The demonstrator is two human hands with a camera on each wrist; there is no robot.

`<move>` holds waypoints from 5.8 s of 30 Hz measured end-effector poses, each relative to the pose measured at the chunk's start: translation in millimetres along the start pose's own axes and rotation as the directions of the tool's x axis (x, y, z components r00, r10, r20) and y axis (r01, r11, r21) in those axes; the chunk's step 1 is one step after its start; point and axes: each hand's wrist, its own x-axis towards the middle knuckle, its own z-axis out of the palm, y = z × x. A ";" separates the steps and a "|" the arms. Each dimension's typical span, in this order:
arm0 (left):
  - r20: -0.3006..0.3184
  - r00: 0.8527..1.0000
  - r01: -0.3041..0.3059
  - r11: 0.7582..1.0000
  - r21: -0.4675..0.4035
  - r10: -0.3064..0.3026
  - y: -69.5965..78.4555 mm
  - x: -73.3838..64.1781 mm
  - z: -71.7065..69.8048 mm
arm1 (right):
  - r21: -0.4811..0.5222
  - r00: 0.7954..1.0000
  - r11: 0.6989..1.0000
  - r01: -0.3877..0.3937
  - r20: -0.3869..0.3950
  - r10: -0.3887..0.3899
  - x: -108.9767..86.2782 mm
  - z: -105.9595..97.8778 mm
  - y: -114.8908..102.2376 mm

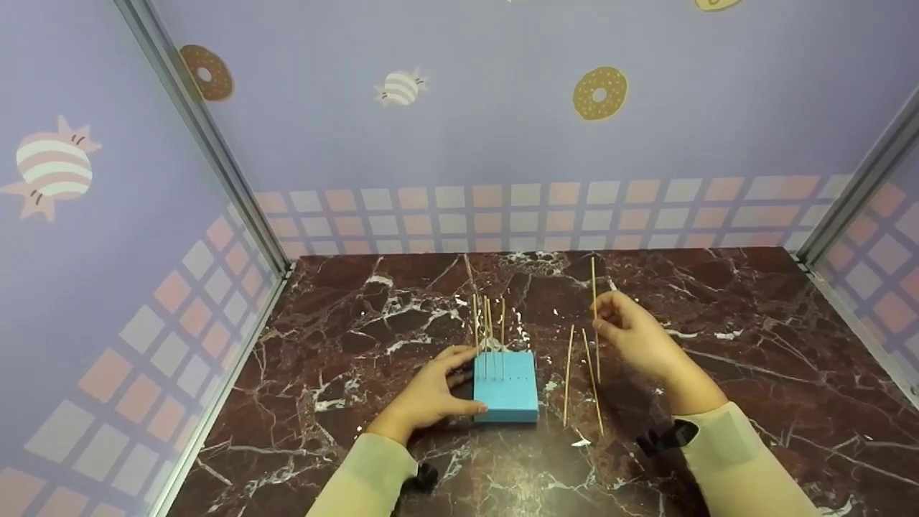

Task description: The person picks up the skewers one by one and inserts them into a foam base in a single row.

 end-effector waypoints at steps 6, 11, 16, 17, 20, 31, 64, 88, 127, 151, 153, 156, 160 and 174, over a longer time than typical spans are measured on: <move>0.005 1.000 0.006 1.000 0.007 -0.006 2.0 -1.0 -2.1 | 0.090 0.999 0.995 0.033 -0.011 -0.032 0.3 10.1 -5.1; 0.004 1.000 0.004 1.000 0.010 -0.004 1.3 0.9 1.6 | 0.063 0.995 0.994 0.090 -0.042 -0.088 -0.2 17.5 -6.4; 0.000 1.000 0.005 1.000 -0.009 -0.005 0.7 1.4 3.5 | 0.093 0.993 0.989 0.113 -0.030 -0.111 1.2 27.3 -16.3; -0.003 1.000 0.005 1.000 -0.011 -0.005 0.6 1.2 3.2 | 0.097 0.993 0.988 0.119 -0.024 -0.118 2.3 29.5 -19.3; -0.006 1.000 0.000 1.000 -0.015 0.000 0.3 0.5 1.5 | 0.088 0.988 0.984 0.156 -0.012 -0.155 5.9 36.1 -28.6; -0.002 1.000 0.007 1.000 0.010 -0.007 1.3 -0.8 0.0 | 0.108 0.968 0.963 0.247 0.009 -0.249 12.1 58.1 -49.9; -0.018 1.000 -0.020 0.995 0.095 0.021 2.7 -0.9 -1.5 | 0.080 0.945 0.947 0.312 0.075 -0.318 6.5 90.7 -43.4; -0.014 0.999 -0.033 0.998 0.054 0.034 1.9 -1.1 -0.5 | 0.126 0.952 0.955 0.270 0.115 -0.284 6.0 97.7 -40.6; -0.007 1.000 -0.012 0.999 0.041 0.012 3.1 -1.9 -0.6 | 0.047 0.950 0.969 0.242 0.193 -0.247 5.9 103.0 -30.7; -0.005 1.000 -0.020 0.999 0.037 0.021 1.2 -1.3 -0.4 | 0.025 0.943 0.966 0.257 0.211 -0.256 4.5 102.3 -29.2; -0.006 1.000 -0.022 0.999 0.036 0.022 1.7 -1.7 -0.7 | 0.023 0.947 0.968 0.250 0.204 -0.250 4.3 102.4 -29.6; -0.006 1.000 -0.021 0.999 0.036 0.021 2.6 -2.5 -0.8 | 0.028 0.952 0.972 0.234 0.197 -0.235 3.9 102.2 -30.4; -0.004 1.000 -0.023 1.000 0.019 0.023 3.3 -2.8 -0.3 | 0.025 0.959 0.977 0.210 0.191 -0.211 4.1 101.6 -30.9; -0.007 1.000 -0.012 1.000 -0.003 0.012 3.6 -1.8 0.9 | -0.011 0.960 0.978 0.206 0.194 -0.200 4.8 75.5 -31.0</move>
